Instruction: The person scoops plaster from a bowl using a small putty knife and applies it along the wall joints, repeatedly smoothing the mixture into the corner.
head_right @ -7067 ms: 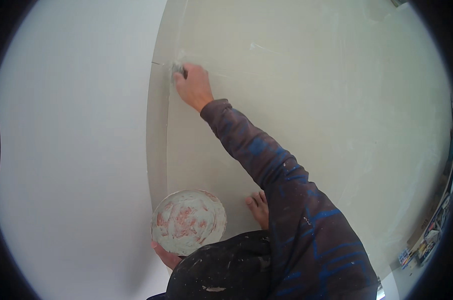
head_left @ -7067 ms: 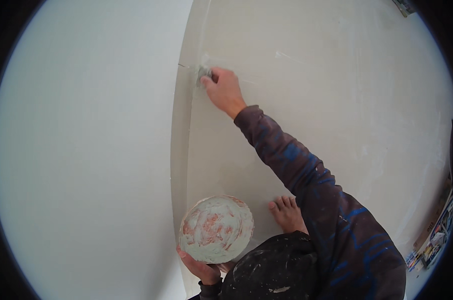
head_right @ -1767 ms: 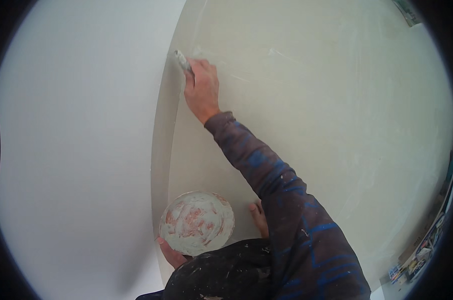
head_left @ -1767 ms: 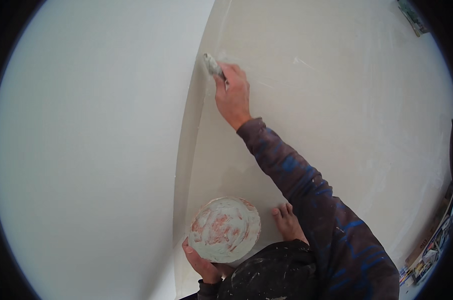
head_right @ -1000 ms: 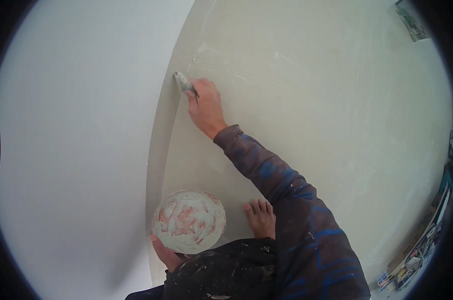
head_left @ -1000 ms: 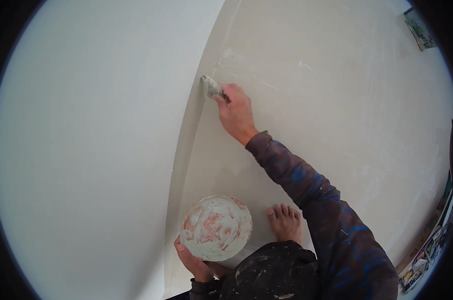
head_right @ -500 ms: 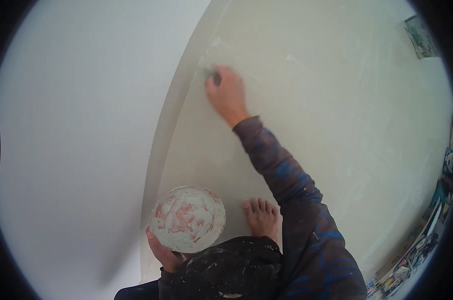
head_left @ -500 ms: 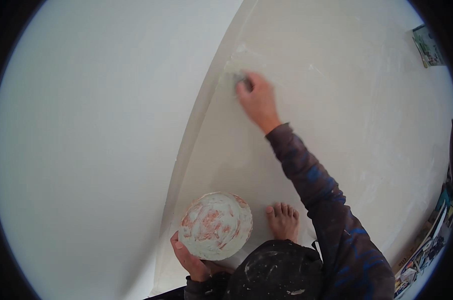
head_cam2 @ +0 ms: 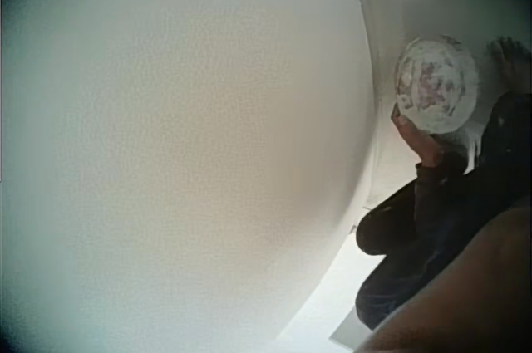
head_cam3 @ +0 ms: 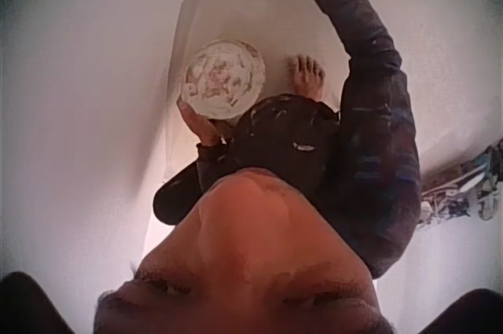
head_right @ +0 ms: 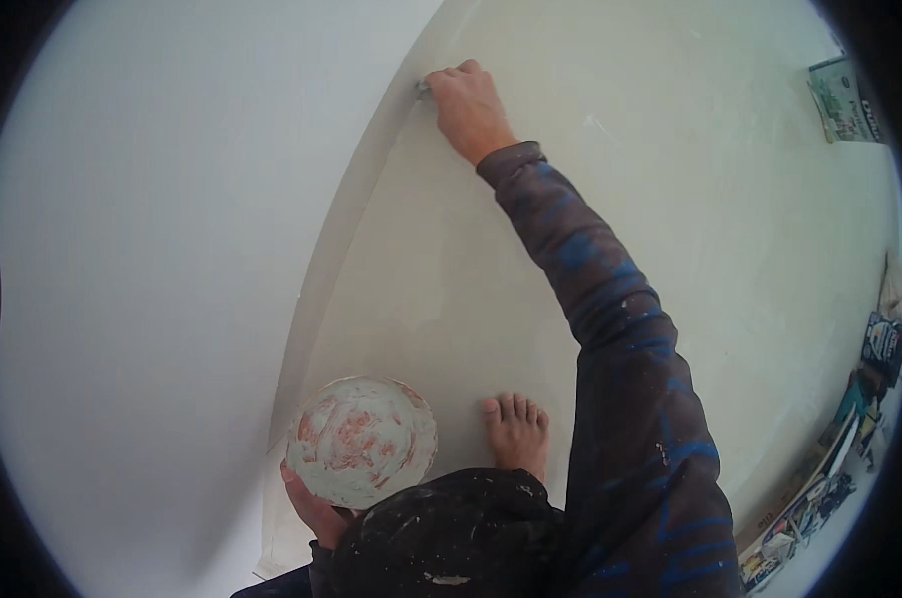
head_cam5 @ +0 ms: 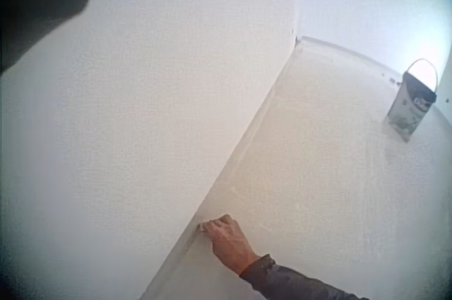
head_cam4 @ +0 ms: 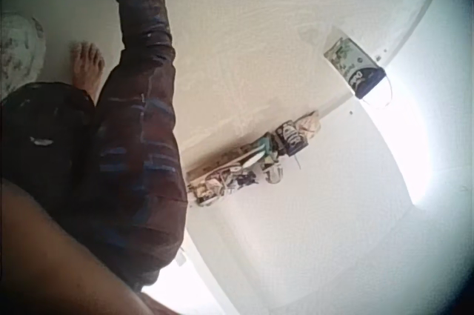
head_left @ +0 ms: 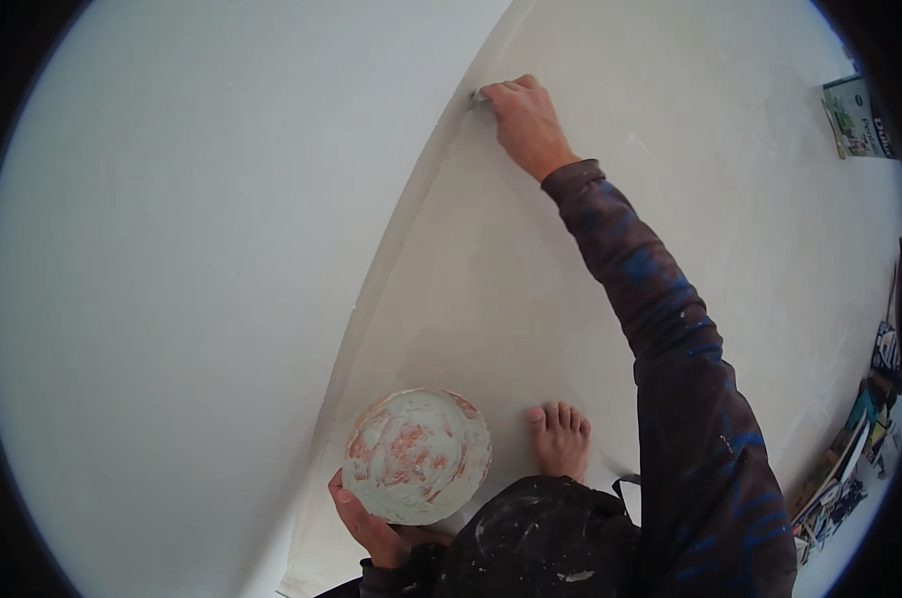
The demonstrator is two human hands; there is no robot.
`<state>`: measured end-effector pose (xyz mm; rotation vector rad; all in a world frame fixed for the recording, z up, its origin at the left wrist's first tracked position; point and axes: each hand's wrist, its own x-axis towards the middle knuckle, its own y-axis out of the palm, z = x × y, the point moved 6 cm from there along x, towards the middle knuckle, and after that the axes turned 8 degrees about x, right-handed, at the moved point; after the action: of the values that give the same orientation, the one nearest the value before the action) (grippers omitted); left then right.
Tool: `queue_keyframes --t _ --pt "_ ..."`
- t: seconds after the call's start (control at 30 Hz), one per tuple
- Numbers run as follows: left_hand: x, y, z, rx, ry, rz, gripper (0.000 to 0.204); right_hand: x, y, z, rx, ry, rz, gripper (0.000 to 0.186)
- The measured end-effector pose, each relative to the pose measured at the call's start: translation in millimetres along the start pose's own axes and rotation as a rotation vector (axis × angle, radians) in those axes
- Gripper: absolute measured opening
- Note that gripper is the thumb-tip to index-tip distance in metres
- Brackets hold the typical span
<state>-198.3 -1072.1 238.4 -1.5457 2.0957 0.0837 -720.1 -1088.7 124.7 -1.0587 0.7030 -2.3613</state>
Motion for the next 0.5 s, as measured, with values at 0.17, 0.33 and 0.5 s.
queue_keyframes --t 0.17,0.33,0.5 --pt "0 8 -2 0.023 0.029 0.016 0.071 -31 -2 23 0.04 0.057 0.067 0.026" --pt "-3 16 -16 0.211 0.127 -0.005 0.07 -95 41 103 0.229 -0.046 0.228 0.03" --pt "-4 5 -11 0.151 0.094 -0.036 0.07 -111 64 91 0.208 0.012 0.287 0.03"
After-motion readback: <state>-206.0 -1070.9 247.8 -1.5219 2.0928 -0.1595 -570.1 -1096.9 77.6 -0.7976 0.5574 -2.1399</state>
